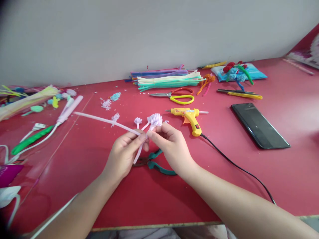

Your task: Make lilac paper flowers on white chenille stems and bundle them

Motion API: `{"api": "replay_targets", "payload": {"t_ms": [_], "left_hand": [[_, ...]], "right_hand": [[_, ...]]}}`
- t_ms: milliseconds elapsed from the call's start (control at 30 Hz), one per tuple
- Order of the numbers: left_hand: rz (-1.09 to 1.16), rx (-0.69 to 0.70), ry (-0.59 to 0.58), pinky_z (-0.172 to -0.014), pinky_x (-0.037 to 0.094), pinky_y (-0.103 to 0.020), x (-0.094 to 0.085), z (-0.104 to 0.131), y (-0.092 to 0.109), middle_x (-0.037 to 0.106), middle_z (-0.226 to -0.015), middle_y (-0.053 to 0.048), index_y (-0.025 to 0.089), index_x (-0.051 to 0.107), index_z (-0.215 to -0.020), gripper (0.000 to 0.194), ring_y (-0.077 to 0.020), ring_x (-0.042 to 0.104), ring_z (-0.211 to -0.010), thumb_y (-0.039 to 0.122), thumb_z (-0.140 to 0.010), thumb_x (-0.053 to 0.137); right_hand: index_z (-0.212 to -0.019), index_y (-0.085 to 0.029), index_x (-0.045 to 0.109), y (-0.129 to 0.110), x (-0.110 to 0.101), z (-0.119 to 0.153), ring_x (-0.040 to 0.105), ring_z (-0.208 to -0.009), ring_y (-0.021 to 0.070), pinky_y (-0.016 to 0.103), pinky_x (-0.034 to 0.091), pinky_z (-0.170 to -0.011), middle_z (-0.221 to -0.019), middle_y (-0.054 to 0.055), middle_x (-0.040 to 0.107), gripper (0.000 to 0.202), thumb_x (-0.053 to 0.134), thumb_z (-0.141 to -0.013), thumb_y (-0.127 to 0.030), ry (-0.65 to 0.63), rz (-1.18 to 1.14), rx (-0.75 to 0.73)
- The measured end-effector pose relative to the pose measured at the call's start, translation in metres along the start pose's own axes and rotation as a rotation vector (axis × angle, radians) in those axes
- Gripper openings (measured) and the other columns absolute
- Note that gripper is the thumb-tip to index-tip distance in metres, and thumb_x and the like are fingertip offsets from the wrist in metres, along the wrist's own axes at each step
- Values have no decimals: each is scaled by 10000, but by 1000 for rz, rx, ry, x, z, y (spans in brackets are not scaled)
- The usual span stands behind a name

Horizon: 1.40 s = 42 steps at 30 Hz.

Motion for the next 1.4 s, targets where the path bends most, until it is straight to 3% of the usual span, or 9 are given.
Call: {"api": "replay_targets", "payload": {"t_ms": [200,367,433,667,800,933,1000,1200,1400], "left_hand": [[-865,616,154,-707,405,-315,7,14,35,596,-668,-32,181,572,-744,167,-181,544,-697,199,-889,492],[-1066,790,145,-725,397,-327,16,21,41,563,-617,-17,186,547,-692,194,-173,529,-637,143,-871,486],[-974,726,157,-727,404,-322,12,19,42,583,-627,-20,190,564,-694,184,-174,540,-654,161,-866,504],[-1,27,8,-657,438,-264,0,0,3,624,-655,-12,179,638,-729,222,-147,568,-651,340,-862,560],[359,-155,-78,-598,410,-232,12,-1,-9,556,-529,5,158,612,-648,281,-109,504,-554,330,-864,560],[443,-193,-70,-558,392,-231,15,1,-11,495,-513,22,160,582,-622,269,-96,451,-512,325,-835,593],[311,-131,-19,-552,384,-238,9,2,-8,496,-532,21,166,582,-630,285,-100,446,-515,351,-846,574],[-463,214,169,-622,433,-267,-10,6,16,631,-667,-12,190,610,-758,210,-157,572,-635,337,-882,525],[-989,666,198,-695,438,-313,8,15,38,642,-724,-43,191,582,-819,127,-192,574,-721,207,-897,482]], "right_hand": [[-712,-185,590,6,-11,1,492,-646,123,251,400,-620,-683,-12,570,203,621,-801,-366,163,229,16],[-698,-194,551,0,-8,3,483,-661,134,258,399,-628,-686,-14,526,185,604,-810,-331,165,326,-49],[-702,-196,547,-3,-7,4,480,-672,133,260,399,-642,-696,-15,516,169,588,-825,-305,157,346,-75],[-738,-203,531,-4,1,1,523,-653,135,284,428,-669,-649,-22,543,183,539,-881,-316,11,99,-24],[-757,-209,509,-4,11,3,556,-579,132,305,472,-653,-601,-31,568,172,529,-893,-314,-103,-95,10],[-761,-211,502,-1,14,4,559,-538,128,307,488,-628,-616,-29,589,179,541,-882,-339,-105,-139,35],[-758,-212,510,0,13,4,566,-565,129,296,480,-640,-619,-29,592,188,538,-880,-353,-84,-86,31],[-707,-193,556,2,-7,1,508,-657,129,255,406,-630,-687,-15,565,215,609,-812,-372,131,230,30],[-712,-192,569,4,-9,-2,473,-649,127,252,384,-610,-693,-14,546,194,607,-800,-361,154,243,17]]}}
Point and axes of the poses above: each hand's wrist, its own z-axis away from the middle knuckle, its own x-axis out of the palm, y = z × x, the point moved 7 cm from there along -z, towards the middle knuckle
